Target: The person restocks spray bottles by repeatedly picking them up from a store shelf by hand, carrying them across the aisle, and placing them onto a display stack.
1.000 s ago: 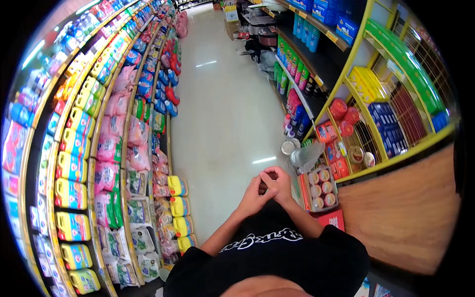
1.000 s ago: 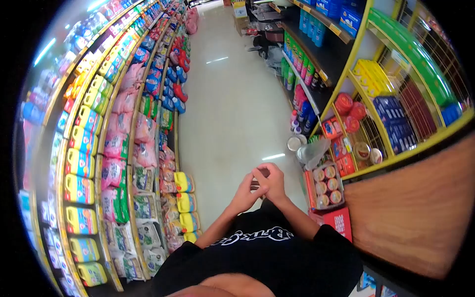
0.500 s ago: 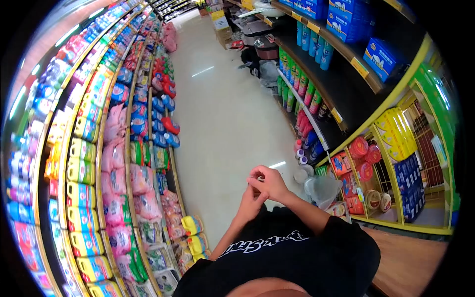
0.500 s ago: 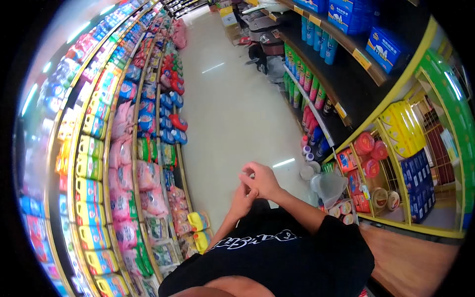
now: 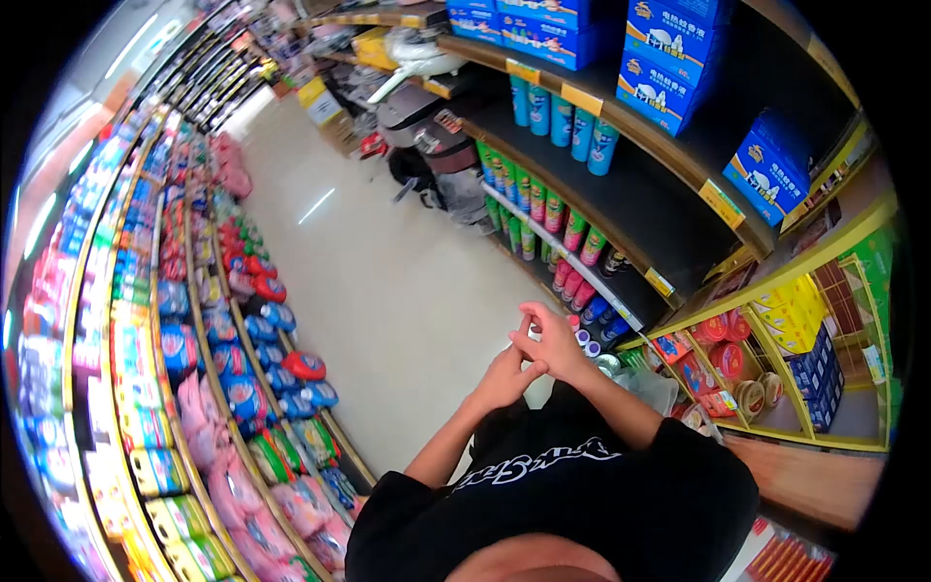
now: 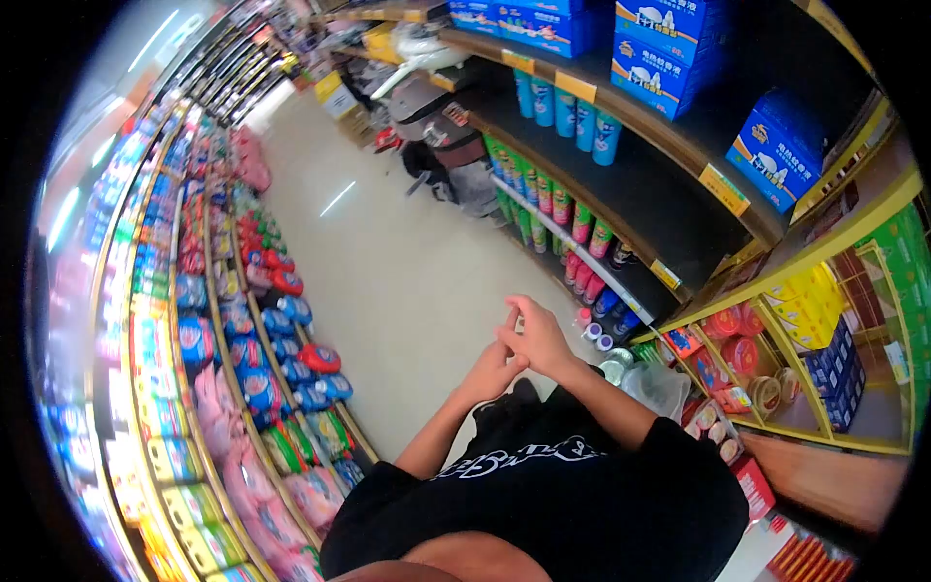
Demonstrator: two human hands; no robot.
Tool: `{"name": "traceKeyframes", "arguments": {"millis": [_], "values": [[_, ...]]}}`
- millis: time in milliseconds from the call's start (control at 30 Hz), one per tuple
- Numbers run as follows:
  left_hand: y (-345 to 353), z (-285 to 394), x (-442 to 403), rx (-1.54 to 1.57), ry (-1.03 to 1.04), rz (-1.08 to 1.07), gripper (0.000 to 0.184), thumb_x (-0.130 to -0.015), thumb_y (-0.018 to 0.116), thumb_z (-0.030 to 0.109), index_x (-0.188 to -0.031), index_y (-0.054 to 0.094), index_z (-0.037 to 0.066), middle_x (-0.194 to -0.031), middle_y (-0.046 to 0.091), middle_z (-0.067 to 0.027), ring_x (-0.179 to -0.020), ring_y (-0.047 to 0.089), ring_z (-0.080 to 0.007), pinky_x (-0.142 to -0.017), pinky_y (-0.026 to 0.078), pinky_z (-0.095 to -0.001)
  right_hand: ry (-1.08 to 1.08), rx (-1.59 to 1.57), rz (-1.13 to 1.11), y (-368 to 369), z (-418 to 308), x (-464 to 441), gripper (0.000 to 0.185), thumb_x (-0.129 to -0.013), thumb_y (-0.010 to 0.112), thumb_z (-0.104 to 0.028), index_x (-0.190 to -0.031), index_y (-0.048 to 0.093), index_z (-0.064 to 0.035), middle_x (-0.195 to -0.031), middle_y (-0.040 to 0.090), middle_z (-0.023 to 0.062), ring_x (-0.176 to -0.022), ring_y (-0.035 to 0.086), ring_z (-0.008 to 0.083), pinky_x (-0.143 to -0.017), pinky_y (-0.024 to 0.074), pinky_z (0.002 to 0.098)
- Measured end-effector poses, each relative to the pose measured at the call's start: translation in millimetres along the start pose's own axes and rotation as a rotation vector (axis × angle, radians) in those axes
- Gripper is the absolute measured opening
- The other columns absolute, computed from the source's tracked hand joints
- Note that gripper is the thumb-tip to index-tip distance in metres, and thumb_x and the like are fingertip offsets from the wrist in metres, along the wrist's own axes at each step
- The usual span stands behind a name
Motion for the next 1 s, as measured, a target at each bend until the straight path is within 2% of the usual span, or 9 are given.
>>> {"name": "traceKeyframes", "arguments": {"millis": [200, 300, 333, 433, 567, 600, 700, 733, 1000], "values": [[-39, 1, -120, -0.072, 0.063, -0.217, 0.07, -0.094, 0.061, 0.05, -0.128, 0.048, -0.01, -0.103, 0.068, -0.0236, -0.097, 0.069, -0.0366, -0.087, 0.052, -0.0418, 0.038, -0.256, 0.249, -35, 34, -85, 0.039, -0.087, 0.076, -0.01, -0.119, 0.057, 0.0012, -0.107, 0.066, 0.0093, -0.096, 0.064, 0.0131, -0.086, 0.0535, 0.028], [-50, -7, -181, -0.137, -0.002, -0.311, 0.072, -0.094, 0.062, 0.049, -0.133, 0.045, -0.009, -0.095, 0.068, -0.02, -0.09, 0.069, -0.0349, -0.085, 0.053, -0.0411, 0.041, -0.249, 0.343, -60, 55, -132, 0.039, -0.088, 0.074, -0.008, -0.121, 0.056, 0.0005, -0.106, 0.065, 0.0085, -0.094, 0.063, 0.0126, -0.083, 0.053, 0.027], [-51, -6, -202, -0.086, 0.0, -0.302, 0.071, -0.096, 0.06, 0.048, -0.136, 0.042, -0.008, -0.104, 0.065, -0.0199, -0.097, 0.066, -0.033, -0.088, 0.051, -0.0407, 0.084, -0.268, 0.364, -74, 43, -150, 0.049, -0.085, 0.077, -0.018, -0.126, 0.056, 0.0002, -0.118, 0.066, 0.015, -0.105, 0.066, 0.0235, -0.092, 0.0529, 0.0356], [-54, 3, -259, 0.079, 0.119, -0.272, 0.065, -0.101, 0.054, 0.04, -0.145, 0.036, -0.004, -0.13, 0.057, -0.0194, -0.118, 0.057, -0.0278, -0.097, 0.047, -0.0408, 0.1, -0.162, 0.487, -113, 45, -191, 0.061, -0.085, 0.078, -0.022, -0.134, 0.05, 0.0014, -0.129, 0.06, 0.0188, -0.112, 0.064, 0.0278, -0.092, 0.0524, 0.0379], [-57, -2, -353, -0.065, 0.151, -0.287, 0.085, -0.098, 0.058, 0.048, -0.15, 0.024, -0.01, -0.147, 0.037, -0.0314, -0.139, 0.038, -0.0402, -0.114, 0.032, -0.0435, 0.15, 0.03, 0.734, -165, 82, -247, 0.074, -0.084, 0.078, -0.03, -0.142, 0.044, -0.0001, -0.137, 0.054, 0.0238, -0.119, 0.06, 0.0356, -0.098, 0.0494, 0.0411], [-56, -4, -375, -0.095, 0.177, -0.274, 0.088, -0.097, 0.058, 0.049, -0.151, 0.022, -0.011, -0.15, 0.033, -0.0326, -0.142, 0.033, -0.0418, -0.116, 0.029, -0.0441, 0.141, 0.083, 0.847, -176, 97, -261, 0.066, -0.083, 0.08, -0.028, -0.137, 0.051, -0.0026, -0.139, 0.056, 0.0155, -0.119, 0.06, 0.0291, -0.095, 0.0504, 0.0397], [-56, 8, -428, -0.198, 0.303, -0.155, 0.081, -0.098, 0.057, 0.048, -0.151, 0.027, -0.006, -0.15, 0.038, -0.0283, -0.141, 0.036, -0.0383, -0.117, 0.028, -0.0436, 0.038, 0.257, 0.812, -219, 117, -297, 0.048, -0.087, 0.076, -0.029, -0.126, 0.061, -0.0053, -0.128, 0.063, 0.0138, -0.113, 0.062, 0.0268, -0.092, 0.0502, 0.0411], [-56, 14, -443, -0.139, 0.282, -0.218, 0.088, -0.097, 0.057, 0.052, -0.153, 0.023, -0.005, -0.156, 0.029, -0.03, -0.148, 0.024, -0.0429, -0.121, 0.02, -0.0458, 0.002, 0.235, 0.873, -229, 134, -306, 0.045, -0.086, 0.075, -0.03, -0.122, 0.063, -0.0047, -0.123, 0.064, 0.0154, -0.112, 0.063, 0.0289, -0.093, 0.0498, 0.042], [-54, 20, -510, -0.105, 0.391, -0.368, 0.039, -0.095, 0.065, 0.028, -0.124, 0.062, 0.002, -0.122, 0.064, -0.0218, -0.118, 0.058, -0.0385, -0.103, 0.042, -0.0451, 0.203, 0.286, 1.087, -285, 156, -347, 0.041, -0.083, 0.076, -0.028, -0.115, 0.065, -0.0049, -0.113, 0.066, 0.0154, -0.108, 0.063, 0.0297, -0.093, 0.0495, 0.0427]]}}
Point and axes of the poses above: each hand's wrist, its own x-axis away from the middle knuckle, its own y-axis out of the palm, z = x × y, the point moved 4 cm from there along -x, towards the middle knuckle
